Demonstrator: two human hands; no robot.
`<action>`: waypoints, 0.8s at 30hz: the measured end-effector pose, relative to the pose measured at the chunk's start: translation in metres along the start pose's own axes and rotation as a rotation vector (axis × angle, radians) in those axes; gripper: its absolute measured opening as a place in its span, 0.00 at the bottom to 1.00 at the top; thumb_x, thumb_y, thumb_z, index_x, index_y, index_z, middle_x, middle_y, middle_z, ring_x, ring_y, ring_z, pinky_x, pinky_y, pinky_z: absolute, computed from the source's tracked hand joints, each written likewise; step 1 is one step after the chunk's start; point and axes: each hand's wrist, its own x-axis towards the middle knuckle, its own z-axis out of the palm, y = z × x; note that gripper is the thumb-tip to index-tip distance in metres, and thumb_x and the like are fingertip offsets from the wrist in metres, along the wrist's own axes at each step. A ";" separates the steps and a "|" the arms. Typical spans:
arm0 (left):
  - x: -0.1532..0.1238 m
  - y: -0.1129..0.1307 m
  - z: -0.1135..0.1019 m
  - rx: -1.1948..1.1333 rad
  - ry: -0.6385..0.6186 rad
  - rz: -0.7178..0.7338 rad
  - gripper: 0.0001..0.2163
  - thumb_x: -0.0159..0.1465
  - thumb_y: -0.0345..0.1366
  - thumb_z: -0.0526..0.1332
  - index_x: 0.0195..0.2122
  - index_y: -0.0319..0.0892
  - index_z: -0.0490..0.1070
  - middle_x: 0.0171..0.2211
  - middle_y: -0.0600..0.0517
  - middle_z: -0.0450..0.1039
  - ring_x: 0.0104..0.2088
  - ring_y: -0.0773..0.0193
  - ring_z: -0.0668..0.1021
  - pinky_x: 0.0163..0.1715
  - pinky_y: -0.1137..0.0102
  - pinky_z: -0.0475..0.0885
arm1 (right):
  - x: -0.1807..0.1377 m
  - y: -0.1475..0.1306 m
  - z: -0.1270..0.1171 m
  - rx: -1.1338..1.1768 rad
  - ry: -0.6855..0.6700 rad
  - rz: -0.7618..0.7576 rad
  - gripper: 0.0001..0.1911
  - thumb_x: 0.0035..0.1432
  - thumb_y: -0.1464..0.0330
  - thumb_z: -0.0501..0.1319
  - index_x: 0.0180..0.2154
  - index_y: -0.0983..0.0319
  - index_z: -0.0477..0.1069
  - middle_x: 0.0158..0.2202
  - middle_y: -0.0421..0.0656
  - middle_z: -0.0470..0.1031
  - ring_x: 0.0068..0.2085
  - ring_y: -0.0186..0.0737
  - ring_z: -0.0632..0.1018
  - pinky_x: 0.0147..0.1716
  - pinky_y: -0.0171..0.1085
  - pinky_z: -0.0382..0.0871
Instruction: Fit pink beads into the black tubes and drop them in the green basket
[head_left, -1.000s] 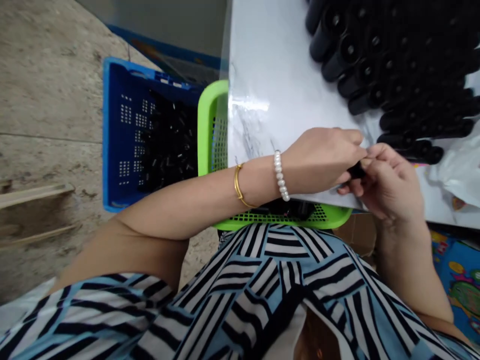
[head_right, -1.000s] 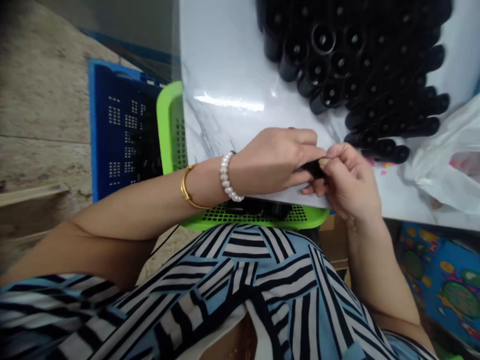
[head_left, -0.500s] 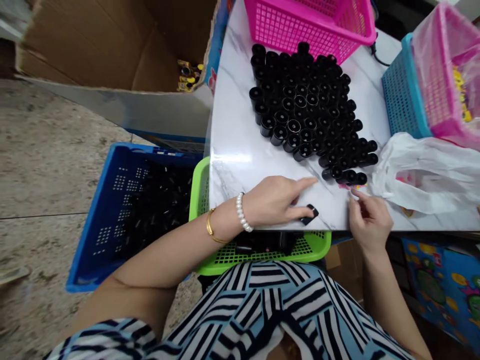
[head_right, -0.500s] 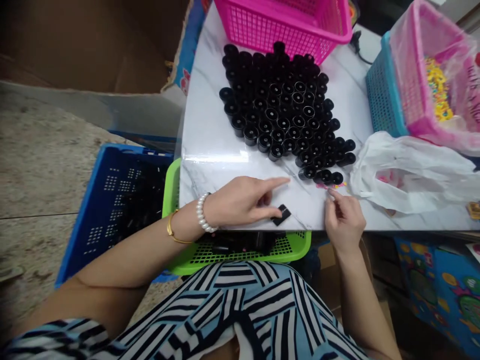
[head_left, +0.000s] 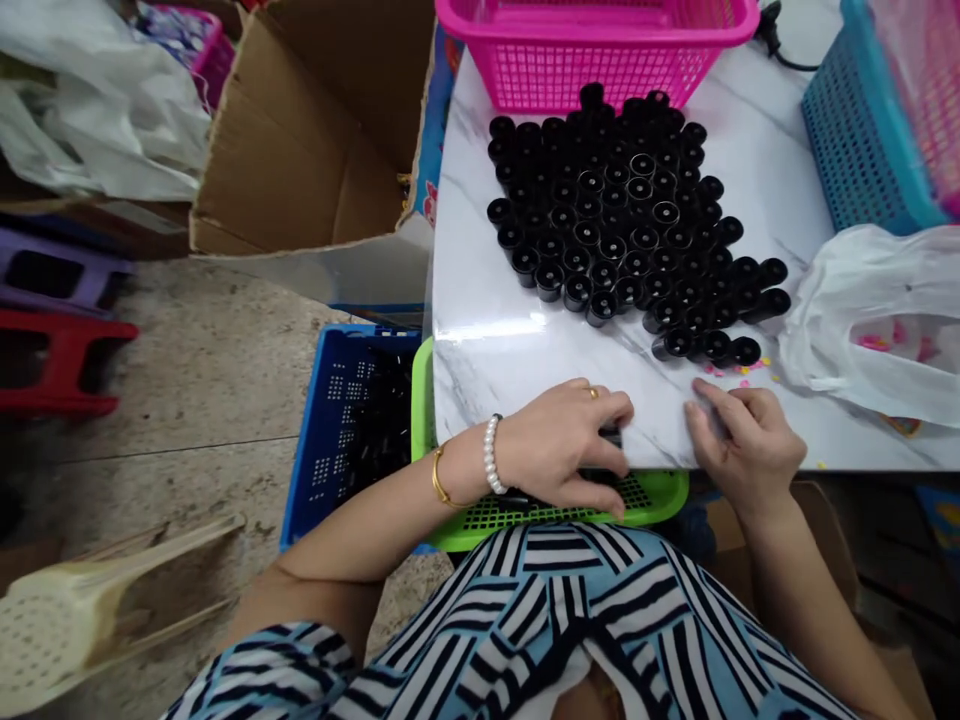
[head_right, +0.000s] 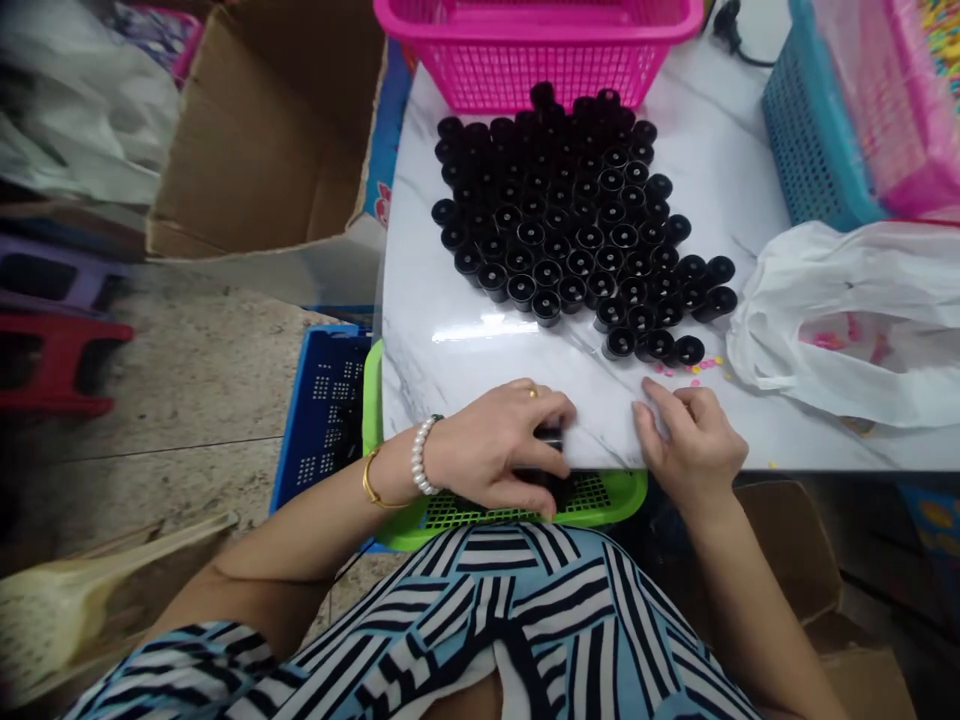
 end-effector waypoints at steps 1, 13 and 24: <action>0.000 0.002 -0.003 -0.024 -0.030 0.014 0.18 0.67 0.60 0.67 0.38 0.52 0.86 0.56 0.43 0.74 0.45 0.54 0.78 0.51 0.57 0.71 | -0.002 0.000 -0.001 0.019 -0.013 -0.037 0.17 0.64 0.62 0.71 0.54 0.54 0.83 0.37 0.43 0.80 0.34 0.37 0.78 0.31 0.35 0.69; 0.061 0.005 -0.035 0.077 0.285 -0.281 0.11 0.72 0.40 0.66 0.50 0.39 0.77 0.45 0.46 0.78 0.42 0.62 0.79 0.42 0.69 0.74 | -0.019 0.007 -0.005 0.334 -0.156 -0.441 0.29 0.56 0.57 0.76 0.57 0.55 0.74 0.41 0.44 0.81 0.36 0.41 0.76 0.36 0.41 0.70; 0.069 -0.031 0.002 0.307 0.304 -0.122 0.06 0.73 0.34 0.59 0.47 0.40 0.74 0.52 0.42 0.74 0.45 0.58 0.76 0.41 0.65 0.74 | -0.018 -0.017 -0.008 0.546 -0.213 -0.427 0.11 0.58 0.71 0.72 0.42 0.54 0.77 0.33 0.39 0.80 0.31 0.38 0.75 0.32 0.41 0.67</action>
